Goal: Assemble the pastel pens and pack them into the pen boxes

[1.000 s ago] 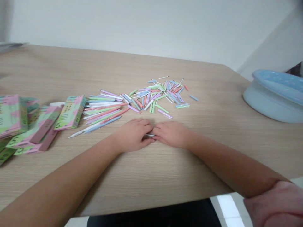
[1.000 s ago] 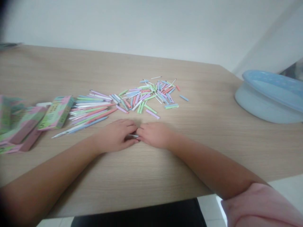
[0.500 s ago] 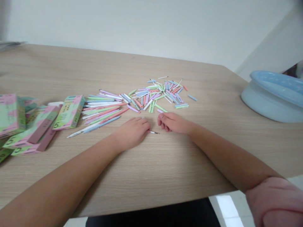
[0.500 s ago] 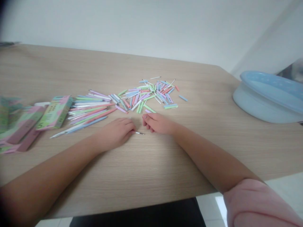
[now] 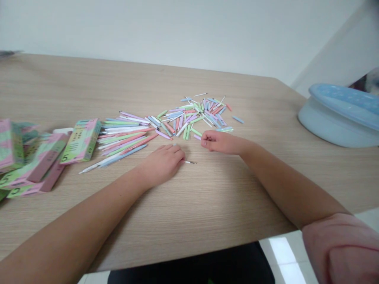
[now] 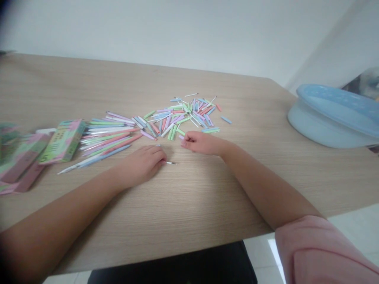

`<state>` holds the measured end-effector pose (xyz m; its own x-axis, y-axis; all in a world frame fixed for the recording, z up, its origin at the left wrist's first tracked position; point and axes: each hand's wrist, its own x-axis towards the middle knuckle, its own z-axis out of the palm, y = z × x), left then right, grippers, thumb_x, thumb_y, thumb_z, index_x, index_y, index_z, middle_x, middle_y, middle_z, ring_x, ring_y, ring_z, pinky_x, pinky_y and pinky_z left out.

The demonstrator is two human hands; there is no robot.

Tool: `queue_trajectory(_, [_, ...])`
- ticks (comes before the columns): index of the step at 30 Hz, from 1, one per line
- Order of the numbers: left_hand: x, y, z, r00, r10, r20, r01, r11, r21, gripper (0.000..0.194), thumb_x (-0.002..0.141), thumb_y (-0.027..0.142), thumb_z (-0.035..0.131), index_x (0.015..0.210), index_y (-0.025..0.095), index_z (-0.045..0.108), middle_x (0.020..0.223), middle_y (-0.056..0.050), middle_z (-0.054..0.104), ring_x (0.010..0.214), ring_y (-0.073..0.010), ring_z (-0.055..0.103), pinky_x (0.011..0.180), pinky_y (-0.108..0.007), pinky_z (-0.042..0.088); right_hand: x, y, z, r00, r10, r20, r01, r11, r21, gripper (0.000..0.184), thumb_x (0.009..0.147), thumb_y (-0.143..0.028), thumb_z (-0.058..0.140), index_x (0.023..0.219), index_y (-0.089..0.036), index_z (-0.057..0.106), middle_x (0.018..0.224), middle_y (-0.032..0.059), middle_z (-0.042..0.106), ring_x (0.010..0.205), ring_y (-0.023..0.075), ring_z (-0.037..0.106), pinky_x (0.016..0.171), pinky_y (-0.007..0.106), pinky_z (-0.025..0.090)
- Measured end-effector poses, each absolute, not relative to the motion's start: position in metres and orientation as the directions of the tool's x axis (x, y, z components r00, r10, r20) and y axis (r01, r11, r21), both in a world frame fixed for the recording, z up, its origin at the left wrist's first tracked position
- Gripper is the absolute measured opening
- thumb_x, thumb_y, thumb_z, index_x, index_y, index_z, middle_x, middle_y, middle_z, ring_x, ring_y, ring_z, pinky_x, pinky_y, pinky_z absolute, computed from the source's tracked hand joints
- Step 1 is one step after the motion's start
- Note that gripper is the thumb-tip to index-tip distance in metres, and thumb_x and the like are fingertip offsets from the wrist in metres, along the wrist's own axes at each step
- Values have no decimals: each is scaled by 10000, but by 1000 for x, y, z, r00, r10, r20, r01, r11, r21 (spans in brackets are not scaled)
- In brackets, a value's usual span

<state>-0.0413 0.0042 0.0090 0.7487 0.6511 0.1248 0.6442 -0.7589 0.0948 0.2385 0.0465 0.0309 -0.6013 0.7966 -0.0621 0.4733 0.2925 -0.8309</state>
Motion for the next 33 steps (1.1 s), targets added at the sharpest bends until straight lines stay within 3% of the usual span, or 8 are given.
queue_trajectory(1, [-41, 5, 9, 744, 657, 124, 651, -754, 91, 212, 1042, 260, 461, 1024, 182, 658, 1057, -88, 667, 984, -245, 631, 924, -398, 483, 243, 47, 30, -629, 777, -13, 559, 440, -703, 338, 946, -518, 641, 1046, -196, 612, 957, 64, 675, 871, 202, 640, 803, 364, 540])
queue_trajectory(3, [-42, 5, 9, 731, 670, 126, 666, -742, 82, 209, 1039, 257, 462, 1020, 179, 655, 1053, -91, 669, 991, -249, 632, 924, -402, 483, 251, 47, 27, -686, 726, 43, 632, 625, -458, 436, 932, -487, 659, 1220, -161, 619, 1277, 163, 637, 1208, 295, 589, 1049, 483, 470])
queue_trajectory(5, [-42, 6, 8, 720, 681, 132, 678, -731, 75, 209, 1040, 254, 458, 1012, 179, 651, 1045, -90, 671, 998, -254, 633, 927, -405, 481, 257, 46, 23, -724, 690, 23, 647, 690, -326, 556, 946, -510, 630, 1350, -131, 575, 1414, 205, 564, 1335, 332, 523, 1138, 529, 406])
queue_trajectory(11, [-42, 6, 9, 709, 689, 150, 688, -723, 67, 218, 1046, 258, 445, 993, 175, 640, 1035, -96, 669, 989, -256, 633, 924, -403, 480, 254, 37, 9, -701, 701, -131, 711, 671, -211, 883, 964, -688, 507, 1615, -115, 343, 1700, 232, 263, 1581, 387, 221, 1270, 543, 226])
queue_trajectory(16, [-43, 7, 9, 692, 704, 160, 707, -706, 52, 213, 1046, 246, 439, 993, 171, 631, 1040, -103, 673, 1008, -260, 636, 925, -405, 482, 231, 16, -5, -614, 787, -66, 788, 605, -114, 856, 1013, -696, 350, 1648, -124, 291, 1716, 233, 193, 1589, 426, 150, 1265, 610, 182])
queue_trajectory(27, [-43, 7, 6, 598, 771, 219, 782, -621, 50, 182, 1040, 200, 412, 1034, 168, 592, 1013, -117, 696, 991, -269, 662, 895, -414, 501, 220, -22, -6, -679, 733, 36, 728, 678, -101, 887, 1010, -667, 412, 1635, -50, 282, 1692, 296, 193, 1587, 422, 165, 1255, 628, 196])
queue_trajectory(31, [-44, 6, 4, 584, 770, 256, 783, -617, 71, 168, 1045, 192, 399, 1039, 175, 566, 996, -112, 694, 970, -261, 668, 858, -398, 507, 220, -53, 2, -795, 607, 17, 592, 781, -200, 943, 967, -676, 501, 1640, -56, 272, 1697, 286, 203, 1597, 404, 128, 1261, 630, 169])
queue_trajectory(33, [-44, 7, 3, 584, 767, 265, 783, -619, 67, 152, 1034, 171, 410, 1031, 176, 562, 972, -107, 690, 952, -263, 668, 852, -399, 505, 224, -59, 7, -883, 468, 36, 434, 843, -317, 908, 955, -651, 547, 1628, -86, 320, 1683, 258, 287, 1592, 361, 200, 1267, 589, 199])
